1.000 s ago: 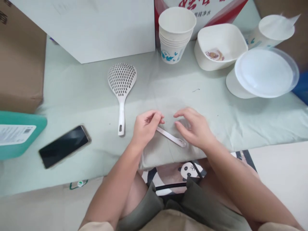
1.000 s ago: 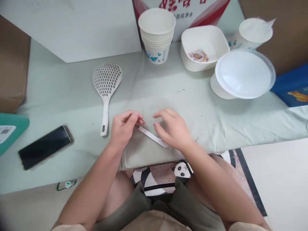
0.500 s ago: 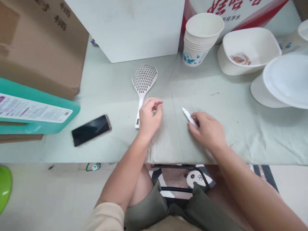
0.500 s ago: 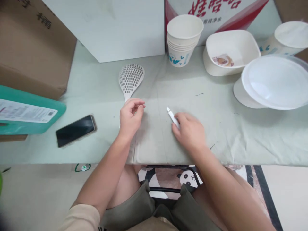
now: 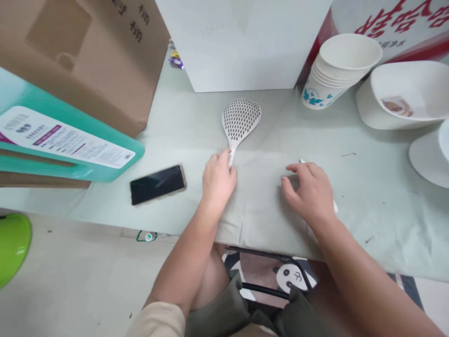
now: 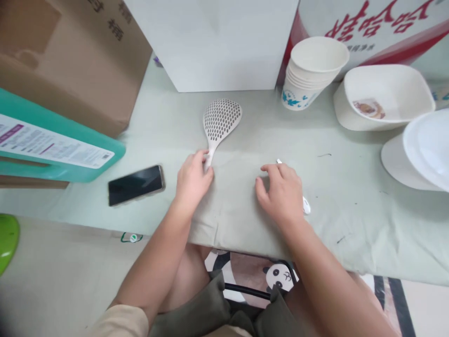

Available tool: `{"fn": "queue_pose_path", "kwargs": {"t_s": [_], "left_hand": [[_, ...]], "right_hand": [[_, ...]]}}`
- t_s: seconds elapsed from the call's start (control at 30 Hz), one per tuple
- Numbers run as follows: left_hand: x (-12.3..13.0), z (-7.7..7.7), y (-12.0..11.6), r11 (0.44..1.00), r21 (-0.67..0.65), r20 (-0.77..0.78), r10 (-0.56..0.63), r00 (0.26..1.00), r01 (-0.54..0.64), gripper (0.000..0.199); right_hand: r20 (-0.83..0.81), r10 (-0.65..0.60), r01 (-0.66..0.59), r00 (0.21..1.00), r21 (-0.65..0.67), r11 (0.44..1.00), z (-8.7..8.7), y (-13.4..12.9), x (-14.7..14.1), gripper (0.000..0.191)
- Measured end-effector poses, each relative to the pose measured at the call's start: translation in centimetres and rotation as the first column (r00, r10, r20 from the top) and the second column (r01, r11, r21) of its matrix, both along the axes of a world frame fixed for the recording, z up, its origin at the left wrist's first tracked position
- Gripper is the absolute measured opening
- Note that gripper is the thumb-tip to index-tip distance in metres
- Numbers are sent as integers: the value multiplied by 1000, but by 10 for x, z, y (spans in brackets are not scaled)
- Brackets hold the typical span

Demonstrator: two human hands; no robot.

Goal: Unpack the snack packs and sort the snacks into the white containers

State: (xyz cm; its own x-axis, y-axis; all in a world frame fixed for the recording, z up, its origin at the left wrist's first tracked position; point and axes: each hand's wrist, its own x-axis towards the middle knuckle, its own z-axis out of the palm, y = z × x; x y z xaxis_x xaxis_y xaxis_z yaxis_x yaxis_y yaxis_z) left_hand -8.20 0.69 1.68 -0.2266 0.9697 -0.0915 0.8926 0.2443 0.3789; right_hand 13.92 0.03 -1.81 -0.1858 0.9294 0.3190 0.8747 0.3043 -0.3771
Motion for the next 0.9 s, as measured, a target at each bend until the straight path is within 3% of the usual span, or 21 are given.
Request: {"fn": "queue_pose_path", "kwargs": {"t_s": [0.17,0.27,0.33,0.43,0.57,0.67,0.77,0.9], "left_hand": [[-14,10,-3,990,-111,45,91,995,-86,50],[-25,9,-5,986,-114,260,149,954,-122,35],[-33,6,-7,986,-79,492,164,855,-144,21],[-47,1,-12,973,-6,756,155,636,-230,15],[-73,0,-17,909,32,888,165,428,-416,18],[-93,1,-17,864,-10,935,187,302,-504,23],[-107,1,-14,867,-30,962,160,220,-498,31],[-118,0,-7,877,-97,989,139,54,-471,52]], "right_hand": [[-101,135,-141,986,-59,988,1,-7,-38,23],[-236,194,-241,952,-191,951,7,-16,-61,23],[-358,183,-309,916,-337,889,14,-18,-79,26],[-531,103,-414,841,-511,754,30,-13,-115,32],[-693,19,-573,720,-580,580,47,-4,-172,31],[-776,-149,-638,613,-598,485,47,0,-208,30],[-791,-266,-635,550,-604,482,41,11,-234,27],[-765,-325,-498,556,-620,607,34,51,-268,8]]}}
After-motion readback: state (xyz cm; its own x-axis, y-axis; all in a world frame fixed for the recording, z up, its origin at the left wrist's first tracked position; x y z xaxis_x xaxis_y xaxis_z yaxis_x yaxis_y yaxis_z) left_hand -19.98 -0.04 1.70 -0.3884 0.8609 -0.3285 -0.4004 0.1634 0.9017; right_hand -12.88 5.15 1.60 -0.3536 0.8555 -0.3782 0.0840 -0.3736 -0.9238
